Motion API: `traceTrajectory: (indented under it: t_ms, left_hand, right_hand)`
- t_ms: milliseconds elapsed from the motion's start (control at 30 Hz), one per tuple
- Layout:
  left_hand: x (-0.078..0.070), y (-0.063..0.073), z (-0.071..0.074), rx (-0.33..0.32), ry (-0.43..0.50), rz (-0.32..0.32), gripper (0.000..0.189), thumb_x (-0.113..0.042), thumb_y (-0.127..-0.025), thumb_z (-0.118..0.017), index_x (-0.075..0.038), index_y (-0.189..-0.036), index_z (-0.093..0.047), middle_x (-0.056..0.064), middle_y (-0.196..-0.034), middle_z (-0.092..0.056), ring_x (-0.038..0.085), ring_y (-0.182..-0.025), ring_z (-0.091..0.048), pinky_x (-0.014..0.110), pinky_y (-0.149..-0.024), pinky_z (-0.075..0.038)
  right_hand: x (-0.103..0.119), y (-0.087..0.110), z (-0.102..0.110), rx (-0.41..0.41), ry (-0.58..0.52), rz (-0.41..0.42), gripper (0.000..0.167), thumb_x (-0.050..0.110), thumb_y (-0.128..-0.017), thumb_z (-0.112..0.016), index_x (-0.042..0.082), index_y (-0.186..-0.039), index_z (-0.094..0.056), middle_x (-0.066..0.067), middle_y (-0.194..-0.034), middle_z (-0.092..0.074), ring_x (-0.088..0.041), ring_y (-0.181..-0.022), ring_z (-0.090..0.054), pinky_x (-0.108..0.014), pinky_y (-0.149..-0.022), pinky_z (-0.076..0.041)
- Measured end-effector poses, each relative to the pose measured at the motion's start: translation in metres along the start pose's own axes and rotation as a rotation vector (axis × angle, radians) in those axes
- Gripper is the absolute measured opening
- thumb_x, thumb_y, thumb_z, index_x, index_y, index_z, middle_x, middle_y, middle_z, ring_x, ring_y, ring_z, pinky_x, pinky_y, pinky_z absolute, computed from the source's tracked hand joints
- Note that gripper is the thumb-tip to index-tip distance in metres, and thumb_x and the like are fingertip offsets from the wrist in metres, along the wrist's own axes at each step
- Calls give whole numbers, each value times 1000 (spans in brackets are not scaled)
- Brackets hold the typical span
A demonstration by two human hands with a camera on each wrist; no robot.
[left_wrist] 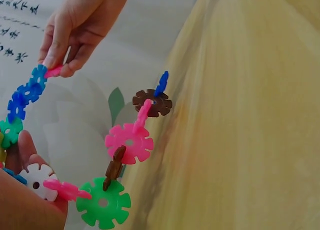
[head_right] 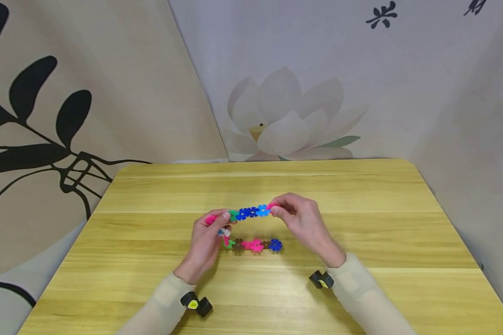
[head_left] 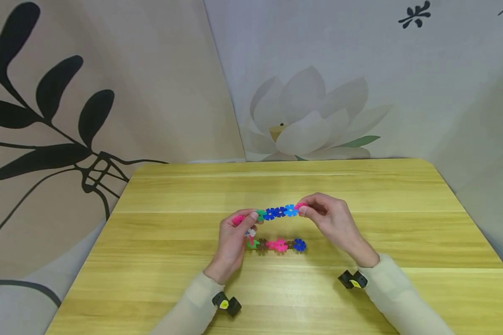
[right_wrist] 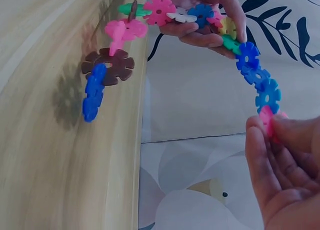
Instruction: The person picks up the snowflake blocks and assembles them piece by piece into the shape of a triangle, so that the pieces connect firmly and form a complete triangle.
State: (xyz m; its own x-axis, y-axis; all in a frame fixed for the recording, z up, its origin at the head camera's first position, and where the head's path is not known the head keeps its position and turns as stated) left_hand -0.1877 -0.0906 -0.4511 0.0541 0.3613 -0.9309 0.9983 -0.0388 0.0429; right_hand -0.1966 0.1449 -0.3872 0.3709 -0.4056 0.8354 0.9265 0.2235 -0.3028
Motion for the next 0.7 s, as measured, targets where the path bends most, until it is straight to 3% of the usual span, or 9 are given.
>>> traceTrajectory:
  t_ms: [133, 367, 700]
  left_hand:
    - [-4, -1, -2, 17, 16, -7, 13, -7, -99, -66, -15, -97, -76, 3, -88, -75, 12, -74, -61, 17, -58, -49]
    - [0, -3, 0, 1, 89, 57, 12, -10, -102, -63, -14, -102, -74, 2, -93, -75, 14, -85, -67, 24, -77, -55]
    - [3, -8, 9, -109, 246, 134, 9, -13, -103, -63, -15, -100, -72, -1, -100, -71, 16, -94, -67, 24, -80, -53]
  right_hand:
    - [-3, 0, 1, 40, -32, -33, 9, 15, -98, -73, 11, -106, -75, -1, -95, -76, -13, -80, -71, -26, -71, -59]
    - [-17, 2, -2, 112, -92, -131, 38, 25, -104, -66, 7, -137, -63, -10, -124, -70, -22, -104, -72, -27, -89, -57]
    - [-36, 15, -2, 175, -13, -147, 41, 26, -106, -61, 3, -140, -59, -17, -136, -65, -30, -121, -65, -49, -105, -51]
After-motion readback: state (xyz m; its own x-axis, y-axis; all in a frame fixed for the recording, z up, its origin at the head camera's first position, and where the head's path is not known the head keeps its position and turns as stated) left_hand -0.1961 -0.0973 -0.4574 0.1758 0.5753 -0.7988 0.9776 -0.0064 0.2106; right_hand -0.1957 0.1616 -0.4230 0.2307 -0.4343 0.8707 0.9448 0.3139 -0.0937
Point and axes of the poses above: each hand's wrist, its own y-axis away from the middle knuckle, its own z-axis out of the back of the hand, x = y × z, the point moved 6 cm from there along -y, towards the middle knuckle
